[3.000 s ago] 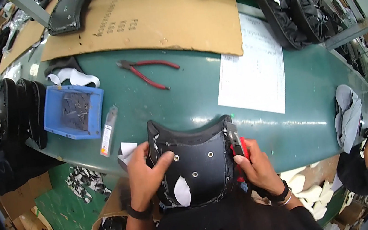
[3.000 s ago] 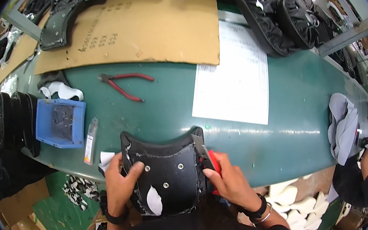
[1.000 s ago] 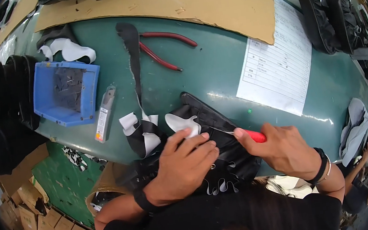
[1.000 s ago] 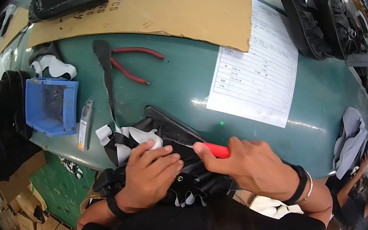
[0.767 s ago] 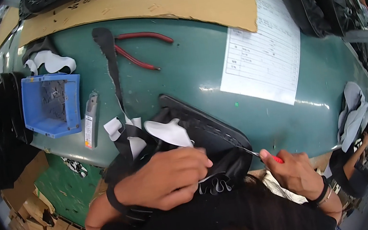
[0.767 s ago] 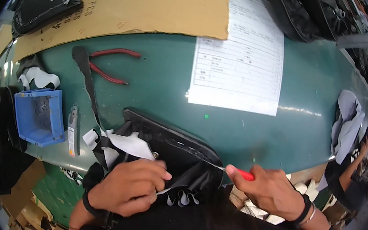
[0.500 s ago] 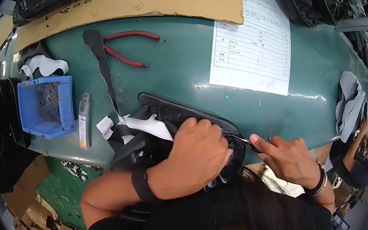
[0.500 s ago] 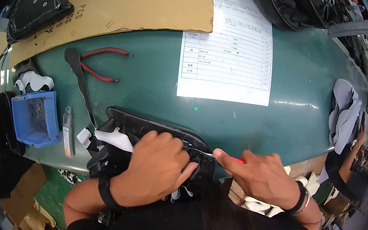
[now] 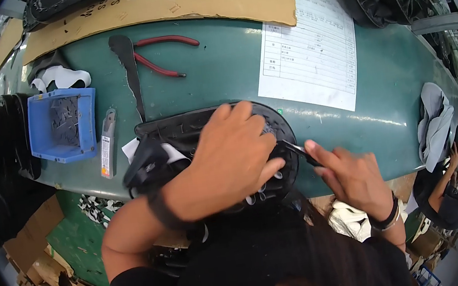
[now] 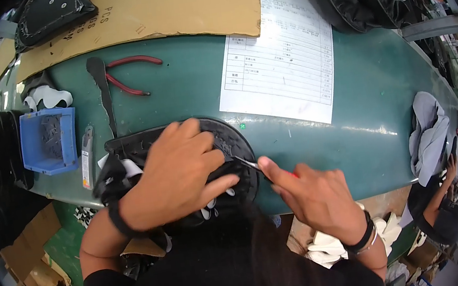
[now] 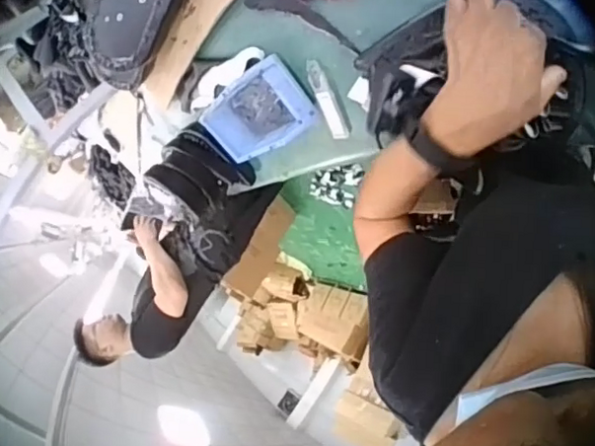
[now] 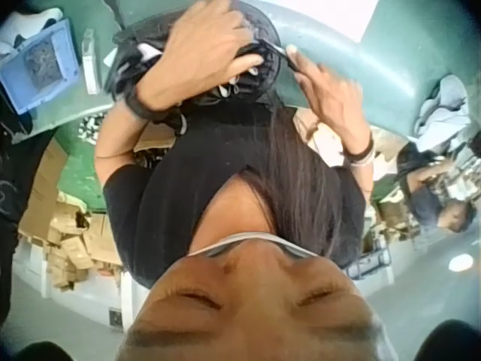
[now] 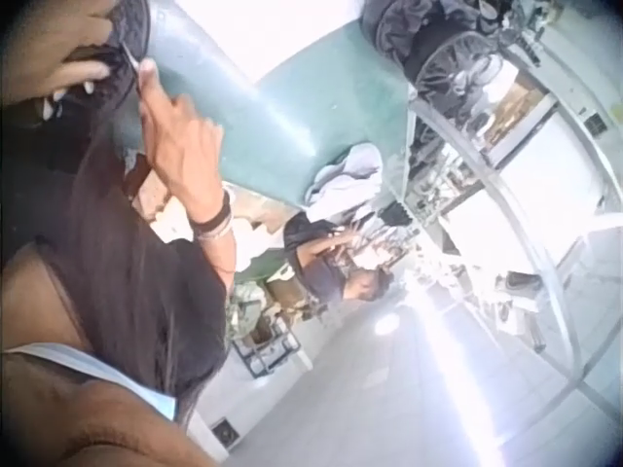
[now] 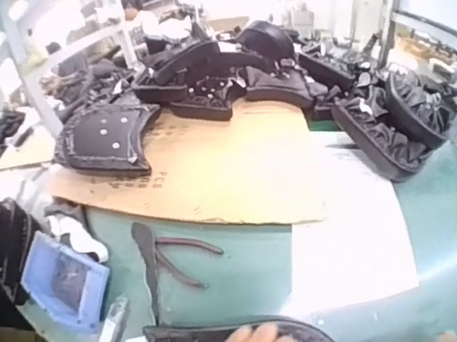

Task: The person trims and finishes upholstered chair backrests by cutting fabric scraps and cardboard with a utility knife and pliers.

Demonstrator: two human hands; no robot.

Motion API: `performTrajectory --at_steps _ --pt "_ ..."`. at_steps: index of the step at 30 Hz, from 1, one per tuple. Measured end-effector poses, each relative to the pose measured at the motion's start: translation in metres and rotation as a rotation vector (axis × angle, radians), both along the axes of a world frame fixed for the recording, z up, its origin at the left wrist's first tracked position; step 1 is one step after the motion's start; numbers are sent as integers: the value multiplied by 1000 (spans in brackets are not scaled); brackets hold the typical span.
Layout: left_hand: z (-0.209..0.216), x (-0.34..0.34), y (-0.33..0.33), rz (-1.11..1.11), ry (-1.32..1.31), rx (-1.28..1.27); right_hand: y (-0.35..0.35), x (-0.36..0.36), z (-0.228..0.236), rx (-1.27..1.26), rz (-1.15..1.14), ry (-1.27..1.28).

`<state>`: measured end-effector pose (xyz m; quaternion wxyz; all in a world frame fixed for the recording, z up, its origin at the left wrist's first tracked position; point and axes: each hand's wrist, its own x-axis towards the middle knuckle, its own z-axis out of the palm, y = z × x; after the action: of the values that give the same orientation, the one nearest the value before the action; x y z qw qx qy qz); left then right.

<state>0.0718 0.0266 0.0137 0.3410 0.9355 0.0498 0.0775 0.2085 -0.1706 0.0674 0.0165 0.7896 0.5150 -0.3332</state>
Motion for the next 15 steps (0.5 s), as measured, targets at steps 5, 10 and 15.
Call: performTrajectory --at_steps 5,10,15 --pt "-10 11 13 101 -198 -648 -31 -25 -30 342 -140 63" --pt "-7 -11 33 379 -581 -1069 -49 -55 -43 543 -221 27" --pt "19 -62 51 298 101 111 -5 -7 -20 279 -88 -138"
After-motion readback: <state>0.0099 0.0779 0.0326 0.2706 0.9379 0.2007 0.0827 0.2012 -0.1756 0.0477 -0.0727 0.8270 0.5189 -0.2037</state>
